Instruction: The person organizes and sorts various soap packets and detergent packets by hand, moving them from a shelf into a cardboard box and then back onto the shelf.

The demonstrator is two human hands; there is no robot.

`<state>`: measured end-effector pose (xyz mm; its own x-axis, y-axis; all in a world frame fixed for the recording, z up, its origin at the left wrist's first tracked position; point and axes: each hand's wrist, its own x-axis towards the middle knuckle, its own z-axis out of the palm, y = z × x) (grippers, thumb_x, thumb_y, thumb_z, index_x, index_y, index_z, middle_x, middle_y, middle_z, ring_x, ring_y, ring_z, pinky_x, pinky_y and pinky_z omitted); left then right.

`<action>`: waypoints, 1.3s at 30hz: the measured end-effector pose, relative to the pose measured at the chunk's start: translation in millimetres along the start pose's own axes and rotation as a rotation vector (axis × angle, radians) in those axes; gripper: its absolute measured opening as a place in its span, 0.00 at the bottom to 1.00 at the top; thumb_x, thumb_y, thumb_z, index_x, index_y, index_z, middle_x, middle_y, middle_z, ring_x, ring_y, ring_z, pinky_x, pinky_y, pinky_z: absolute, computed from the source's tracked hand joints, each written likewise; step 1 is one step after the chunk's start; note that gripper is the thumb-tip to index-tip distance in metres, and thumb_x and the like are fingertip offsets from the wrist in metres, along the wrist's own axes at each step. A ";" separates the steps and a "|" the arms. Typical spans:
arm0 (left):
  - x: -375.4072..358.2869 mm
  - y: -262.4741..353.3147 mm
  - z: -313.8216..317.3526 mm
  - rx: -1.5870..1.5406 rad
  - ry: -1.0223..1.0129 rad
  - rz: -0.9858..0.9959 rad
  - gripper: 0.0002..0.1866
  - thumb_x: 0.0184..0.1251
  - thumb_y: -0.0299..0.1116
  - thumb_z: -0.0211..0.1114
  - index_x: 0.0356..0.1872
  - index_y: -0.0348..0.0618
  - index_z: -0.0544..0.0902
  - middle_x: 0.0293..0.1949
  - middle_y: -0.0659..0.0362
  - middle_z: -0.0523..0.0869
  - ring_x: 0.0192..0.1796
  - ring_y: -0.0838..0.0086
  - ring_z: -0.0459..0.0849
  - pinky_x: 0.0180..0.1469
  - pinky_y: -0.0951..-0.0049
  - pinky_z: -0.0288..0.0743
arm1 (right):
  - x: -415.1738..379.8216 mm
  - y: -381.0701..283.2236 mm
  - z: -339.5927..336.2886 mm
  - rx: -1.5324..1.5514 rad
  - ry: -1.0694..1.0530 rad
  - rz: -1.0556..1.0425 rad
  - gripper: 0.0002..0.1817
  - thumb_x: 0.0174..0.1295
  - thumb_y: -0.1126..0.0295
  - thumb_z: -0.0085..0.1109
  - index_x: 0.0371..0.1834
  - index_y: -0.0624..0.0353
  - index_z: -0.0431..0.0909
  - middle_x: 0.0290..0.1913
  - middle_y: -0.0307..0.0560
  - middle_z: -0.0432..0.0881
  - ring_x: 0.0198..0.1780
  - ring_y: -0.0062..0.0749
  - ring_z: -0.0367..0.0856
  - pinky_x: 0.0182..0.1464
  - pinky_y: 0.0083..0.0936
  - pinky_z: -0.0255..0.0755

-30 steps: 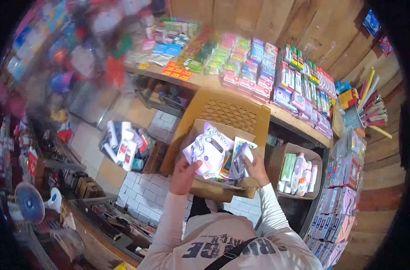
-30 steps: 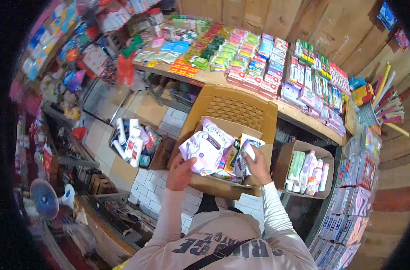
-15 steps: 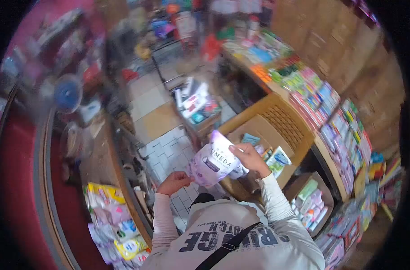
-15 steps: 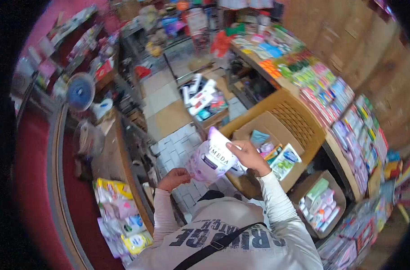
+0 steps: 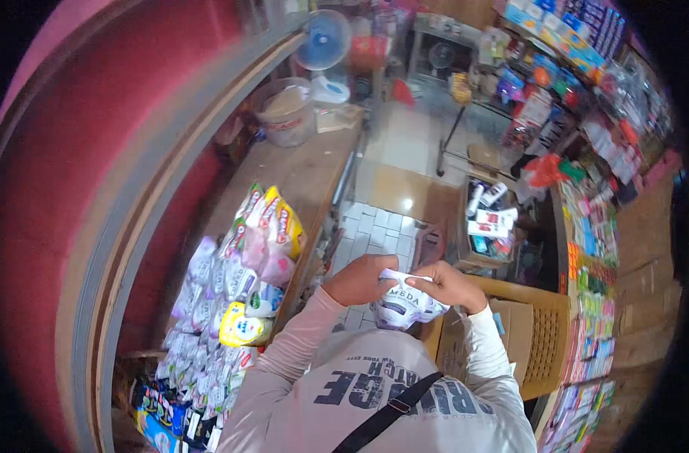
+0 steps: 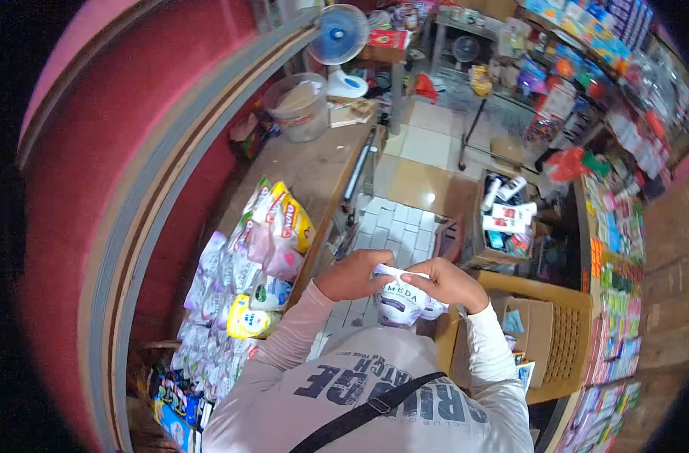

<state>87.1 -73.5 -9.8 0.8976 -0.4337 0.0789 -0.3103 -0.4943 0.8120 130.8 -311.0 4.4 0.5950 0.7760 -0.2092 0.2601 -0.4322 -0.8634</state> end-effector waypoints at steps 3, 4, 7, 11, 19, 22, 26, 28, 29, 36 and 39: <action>-15.0 -24.8 -8.4 -0.002 0.146 0.068 0.09 0.61 0.32 0.68 0.35 0.35 0.82 0.31 0.46 0.83 0.37 0.50 0.83 0.40 0.57 0.73 | 39.8 -13.7 -7.0 -0.060 -0.121 -0.038 0.20 0.64 0.61 0.67 0.49 0.68 0.82 0.31 0.48 0.86 0.32 0.16 0.72 0.36 0.25 0.72; -18.8 -33.1 -11.6 -0.007 0.195 0.097 0.09 0.61 0.32 0.67 0.35 0.35 0.83 0.31 0.46 0.83 0.37 0.50 0.83 0.40 0.56 0.73 | 53.3 -11.2 -9.8 -0.075 -0.101 -0.100 0.22 0.61 0.60 0.70 0.49 0.68 0.82 0.34 0.50 0.87 0.34 0.18 0.76 0.39 0.25 0.73; -31.1 -40.8 -25.4 0.024 0.263 0.063 0.09 0.63 0.31 0.66 0.38 0.35 0.85 0.31 0.48 0.82 0.37 0.52 0.82 0.40 0.57 0.73 | 89.5 -20.1 -25.0 -0.162 -0.153 -0.077 0.35 0.45 0.56 0.80 0.53 0.70 0.81 0.49 0.56 0.87 0.47 0.31 0.85 0.52 0.24 0.75; -44.6 -39.5 -41.8 0.015 0.396 -0.056 0.09 0.64 0.31 0.65 0.39 0.36 0.85 0.30 0.47 0.80 0.36 0.53 0.81 0.39 0.59 0.73 | 143.6 -40.7 -57.2 -0.291 -0.373 -0.033 0.29 0.46 0.59 0.78 0.49 0.66 0.84 0.42 0.54 0.88 0.39 0.31 0.85 0.45 0.26 0.75; -58.4 -9.5 -67.3 0.120 0.823 -0.265 0.06 0.60 0.20 0.68 0.38 0.33 0.85 0.31 0.50 0.83 0.33 0.59 0.82 0.35 0.67 0.73 | 255.8 -41.2 -120.9 -0.679 -0.369 -0.435 0.14 0.57 0.62 0.67 0.40 0.60 0.86 0.35 0.56 0.85 0.37 0.50 0.84 0.41 0.38 0.75; -64.1 9.6 -66.3 0.059 0.877 -0.537 0.06 0.62 0.23 0.65 0.38 0.34 0.85 0.35 0.49 0.85 0.38 0.54 0.84 0.40 0.63 0.77 | 301.7 -57.4 -132.2 -0.794 -0.325 -0.575 0.12 0.58 0.63 0.64 0.38 0.60 0.84 0.35 0.56 0.83 0.39 0.56 0.81 0.42 0.42 0.74; -70.1 20.6 -47.1 0.067 1.044 -0.623 0.05 0.62 0.24 0.65 0.37 0.33 0.85 0.32 0.49 0.84 0.33 0.57 0.83 0.38 0.66 0.75 | 390.4 -59.4 -124.2 -0.840 -0.114 -0.835 0.08 0.56 0.66 0.60 0.32 0.57 0.84 0.32 0.56 0.84 0.38 0.56 0.83 0.40 0.45 0.76; -70.7 28.3 -33.1 0.103 1.136 -0.676 0.05 0.61 0.23 0.66 0.37 0.33 0.85 0.32 0.49 0.84 0.33 0.58 0.83 0.37 0.68 0.76 | 435.5 -68.7 -106.4 -0.895 -0.088 -0.859 0.07 0.57 0.67 0.59 0.31 0.57 0.84 0.31 0.57 0.84 0.38 0.56 0.83 0.39 0.45 0.76; -71.4 31.5 -24.7 0.114 1.187 -0.702 0.05 0.61 0.23 0.66 0.37 0.33 0.85 0.32 0.49 0.84 0.33 0.58 0.83 0.37 0.68 0.76 | 454.9 -73.7 -94.2 -0.922 -0.074 -0.871 0.07 0.58 0.68 0.58 0.31 0.56 0.84 0.31 0.57 0.83 0.37 0.57 0.83 0.39 0.46 0.76; -74.2 50.8 22.9 0.122 1.445 -0.905 0.05 0.61 0.23 0.67 0.36 0.32 0.86 0.28 0.51 0.83 0.29 0.65 0.82 0.32 0.72 0.74 | 528.2 -122.2 -5.4 -0.639 -0.285 -0.968 0.10 0.61 0.65 0.59 0.33 0.60 0.85 0.36 0.61 0.84 0.42 0.58 0.83 0.44 0.49 0.75; -80.2 59.3 31.2 0.174 1.497 -0.953 0.06 0.61 0.24 0.68 0.37 0.32 0.86 0.27 0.52 0.83 0.28 0.67 0.81 0.31 0.73 0.72 | 551.1 -126.5 44.5 -0.624 -0.382 -0.939 0.10 0.61 0.65 0.61 0.37 0.61 0.85 0.38 0.62 0.84 0.44 0.59 0.83 0.45 0.48 0.75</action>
<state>-13.1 -91.5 14.0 0.2288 0.9616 0.1514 0.4989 -0.2493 0.8300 391.9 191.8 -22.1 -0.2632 0.9495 0.1710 0.8615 0.3110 -0.4013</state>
